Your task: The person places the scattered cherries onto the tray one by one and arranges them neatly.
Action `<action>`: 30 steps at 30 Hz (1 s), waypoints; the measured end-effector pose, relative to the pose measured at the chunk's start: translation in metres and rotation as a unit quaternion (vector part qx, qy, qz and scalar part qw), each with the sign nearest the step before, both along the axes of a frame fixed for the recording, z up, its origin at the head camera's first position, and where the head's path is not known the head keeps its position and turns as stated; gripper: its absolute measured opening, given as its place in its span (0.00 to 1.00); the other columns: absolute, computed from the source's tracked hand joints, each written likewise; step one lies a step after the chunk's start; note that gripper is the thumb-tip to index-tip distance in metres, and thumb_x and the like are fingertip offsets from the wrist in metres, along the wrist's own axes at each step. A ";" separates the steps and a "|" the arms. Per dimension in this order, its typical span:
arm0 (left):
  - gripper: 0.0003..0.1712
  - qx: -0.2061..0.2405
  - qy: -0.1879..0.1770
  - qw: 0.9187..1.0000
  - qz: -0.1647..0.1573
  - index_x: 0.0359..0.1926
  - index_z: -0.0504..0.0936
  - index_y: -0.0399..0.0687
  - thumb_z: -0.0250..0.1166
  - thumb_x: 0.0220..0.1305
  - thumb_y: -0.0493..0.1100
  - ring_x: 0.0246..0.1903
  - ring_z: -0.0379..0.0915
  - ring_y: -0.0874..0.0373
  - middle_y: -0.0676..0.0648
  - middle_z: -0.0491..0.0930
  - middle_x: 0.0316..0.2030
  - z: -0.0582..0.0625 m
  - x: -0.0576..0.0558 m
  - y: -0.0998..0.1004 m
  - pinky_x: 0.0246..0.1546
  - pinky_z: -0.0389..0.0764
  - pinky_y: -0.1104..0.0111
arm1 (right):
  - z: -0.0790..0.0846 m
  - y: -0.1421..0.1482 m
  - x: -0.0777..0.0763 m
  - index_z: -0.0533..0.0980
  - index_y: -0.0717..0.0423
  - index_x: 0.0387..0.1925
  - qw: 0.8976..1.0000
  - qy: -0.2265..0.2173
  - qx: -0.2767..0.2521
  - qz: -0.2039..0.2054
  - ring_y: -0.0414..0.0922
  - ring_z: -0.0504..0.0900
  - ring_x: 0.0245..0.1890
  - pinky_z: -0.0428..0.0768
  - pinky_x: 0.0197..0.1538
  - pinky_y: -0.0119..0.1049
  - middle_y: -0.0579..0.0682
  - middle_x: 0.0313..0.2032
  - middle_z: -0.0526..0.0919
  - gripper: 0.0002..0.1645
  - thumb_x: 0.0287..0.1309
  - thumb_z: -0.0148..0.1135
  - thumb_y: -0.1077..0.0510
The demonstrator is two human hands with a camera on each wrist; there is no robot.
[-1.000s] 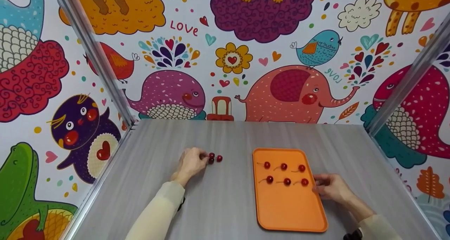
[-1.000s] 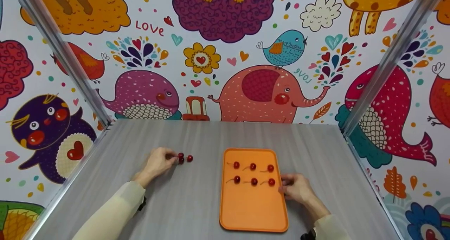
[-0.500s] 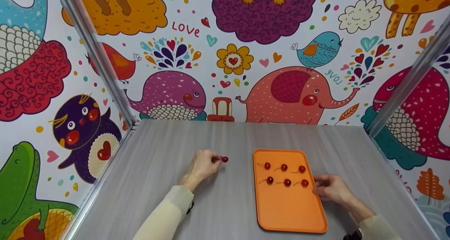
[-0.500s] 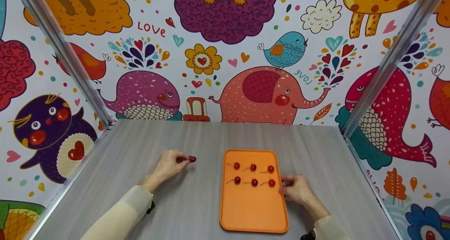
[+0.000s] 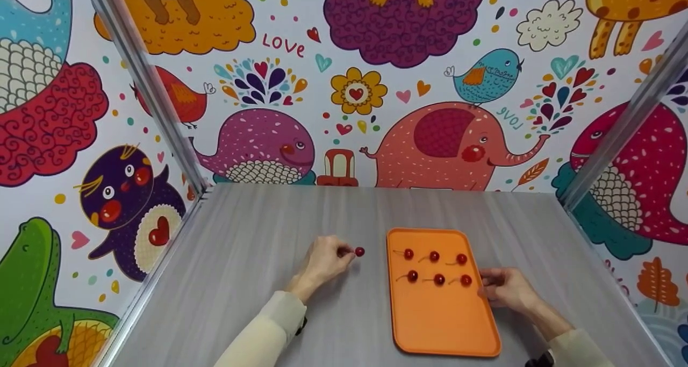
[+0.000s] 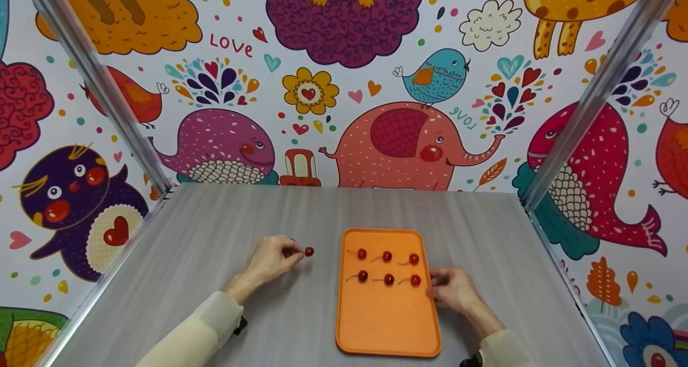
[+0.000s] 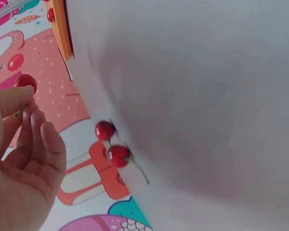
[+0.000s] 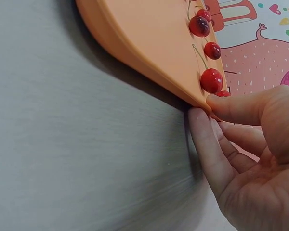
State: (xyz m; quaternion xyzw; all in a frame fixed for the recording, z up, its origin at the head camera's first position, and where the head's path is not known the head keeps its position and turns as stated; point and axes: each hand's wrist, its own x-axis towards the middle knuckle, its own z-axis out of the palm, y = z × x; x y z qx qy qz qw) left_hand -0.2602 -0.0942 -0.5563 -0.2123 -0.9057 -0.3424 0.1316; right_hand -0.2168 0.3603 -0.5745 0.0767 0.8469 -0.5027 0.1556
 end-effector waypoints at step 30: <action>0.04 -0.017 -0.071 0.994 -0.081 0.43 1.00 0.54 0.80 0.70 0.43 0.38 0.89 0.68 0.54 0.97 0.39 -0.002 0.026 0.074 0.44 0.87 0.76 | -0.001 0.002 -0.001 0.76 0.78 0.70 1.000 0.003 -0.002 0.011 0.44 0.86 0.40 0.95 0.45 0.43 0.54 0.43 0.87 0.33 0.68 0.73 0.68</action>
